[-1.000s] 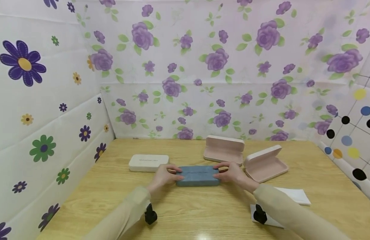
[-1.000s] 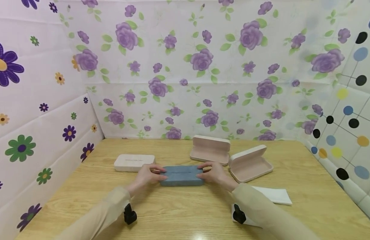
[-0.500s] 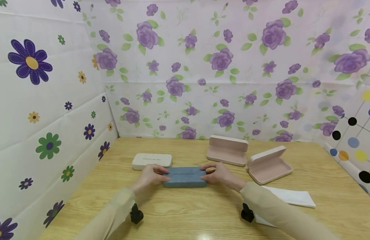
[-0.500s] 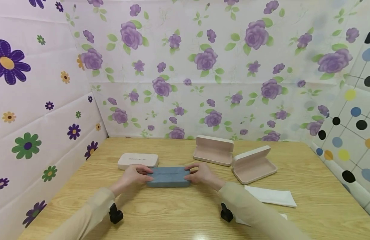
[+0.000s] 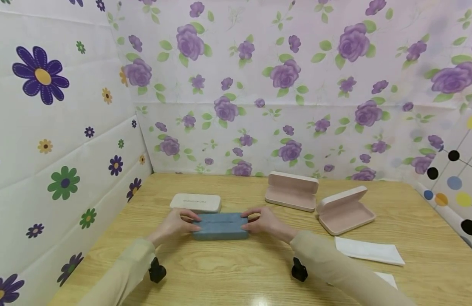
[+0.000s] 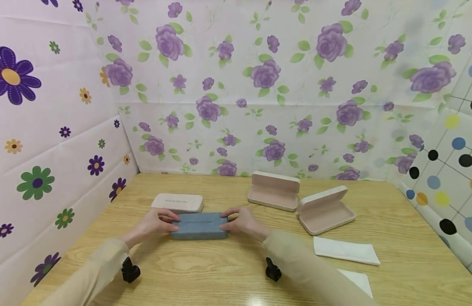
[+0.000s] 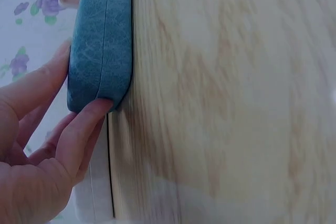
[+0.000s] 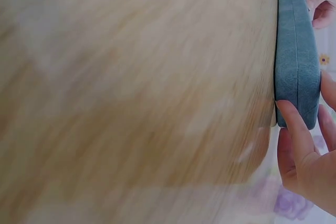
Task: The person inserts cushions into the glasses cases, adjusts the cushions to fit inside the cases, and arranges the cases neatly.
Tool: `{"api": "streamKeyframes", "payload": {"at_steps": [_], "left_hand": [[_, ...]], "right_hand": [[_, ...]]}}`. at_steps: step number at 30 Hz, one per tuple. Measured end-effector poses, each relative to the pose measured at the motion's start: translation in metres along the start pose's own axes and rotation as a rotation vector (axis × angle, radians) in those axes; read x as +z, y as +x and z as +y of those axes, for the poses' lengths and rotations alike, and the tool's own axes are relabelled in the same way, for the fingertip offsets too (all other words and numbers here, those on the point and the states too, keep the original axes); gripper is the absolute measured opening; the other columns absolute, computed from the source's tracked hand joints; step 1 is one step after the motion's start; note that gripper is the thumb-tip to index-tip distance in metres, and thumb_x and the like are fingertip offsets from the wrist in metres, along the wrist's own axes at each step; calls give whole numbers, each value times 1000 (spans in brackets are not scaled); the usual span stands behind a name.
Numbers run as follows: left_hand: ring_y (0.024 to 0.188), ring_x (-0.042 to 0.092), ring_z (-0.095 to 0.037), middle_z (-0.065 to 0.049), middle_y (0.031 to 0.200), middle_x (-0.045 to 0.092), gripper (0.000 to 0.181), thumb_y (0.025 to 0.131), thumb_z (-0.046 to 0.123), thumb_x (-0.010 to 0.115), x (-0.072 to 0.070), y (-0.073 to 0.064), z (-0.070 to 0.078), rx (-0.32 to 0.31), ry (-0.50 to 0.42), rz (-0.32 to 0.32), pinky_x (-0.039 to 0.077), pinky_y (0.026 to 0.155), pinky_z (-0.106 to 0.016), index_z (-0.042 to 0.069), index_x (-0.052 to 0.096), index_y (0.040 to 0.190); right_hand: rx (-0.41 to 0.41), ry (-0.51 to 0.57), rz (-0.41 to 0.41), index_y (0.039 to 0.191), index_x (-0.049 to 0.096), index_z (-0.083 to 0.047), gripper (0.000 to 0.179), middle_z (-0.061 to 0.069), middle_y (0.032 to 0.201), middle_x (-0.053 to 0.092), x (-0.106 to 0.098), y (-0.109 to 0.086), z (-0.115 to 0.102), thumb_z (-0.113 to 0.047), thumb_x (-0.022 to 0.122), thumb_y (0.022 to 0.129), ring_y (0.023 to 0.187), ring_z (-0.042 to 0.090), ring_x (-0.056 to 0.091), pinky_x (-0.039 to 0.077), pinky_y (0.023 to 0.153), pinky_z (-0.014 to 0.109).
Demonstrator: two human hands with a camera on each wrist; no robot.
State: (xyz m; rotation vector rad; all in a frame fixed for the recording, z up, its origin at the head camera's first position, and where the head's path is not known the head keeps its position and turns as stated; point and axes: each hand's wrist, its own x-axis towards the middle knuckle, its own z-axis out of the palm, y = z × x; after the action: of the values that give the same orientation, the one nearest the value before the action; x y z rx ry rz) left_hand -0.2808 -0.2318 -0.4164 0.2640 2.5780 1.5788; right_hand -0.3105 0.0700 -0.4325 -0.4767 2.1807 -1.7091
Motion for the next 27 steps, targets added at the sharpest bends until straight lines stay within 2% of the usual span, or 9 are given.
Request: {"api": "streamKeyframes", "payload": {"at_steps": [3,5,9,16,24,27], "left_hand": [[88,58,-26,-12,100,60,30,68,14,80,-8,-2,-4,18,11,-17,50,67,-34,1,68,92],[86,59,-26,-13,101,60,31,68,13,80,-13,-2,-6,25,13,-27,50,68,-34,0,68,93],[88,58,-26,-13,104,58,31,68,15,80,-25,-4,-13,12,33,-31,50,68,-34,3,68,94],[92,58,-27,-16,107,57,31,71,15,78,-50,-7,-28,-12,0,-74,50,71,-35,2,67,97],[104,50,-36,-23,121,48,33,74,15,75,-75,-16,-38,31,3,-103,48,76,-34,0,65,101],[107,48,-38,-24,123,46,34,74,14,75,-80,-18,-43,36,-26,-115,47,78,-34,-2,64,103]], "right_hand": [[3,20,-1,107,65,0,37,19,95,59,7,3,-2,-4,77,71,77,21,61,51,64,39],[-6,-5,5,105,66,-1,37,17,93,60,12,4,-4,-6,77,71,77,20,61,51,62,37],[-15,-42,-13,105,66,-4,35,15,97,58,22,7,-8,-8,77,72,82,19,59,51,63,34],[-9,39,-45,106,64,1,35,15,83,60,47,16,-14,-2,75,73,67,18,60,51,62,38],[8,58,-34,102,64,0,32,16,87,57,73,23,-21,0,74,73,69,21,60,51,61,37],[5,58,-24,101,64,-1,31,16,89,55,79,25,-22,0,74,73,71,21,60,51,61,37]]}}
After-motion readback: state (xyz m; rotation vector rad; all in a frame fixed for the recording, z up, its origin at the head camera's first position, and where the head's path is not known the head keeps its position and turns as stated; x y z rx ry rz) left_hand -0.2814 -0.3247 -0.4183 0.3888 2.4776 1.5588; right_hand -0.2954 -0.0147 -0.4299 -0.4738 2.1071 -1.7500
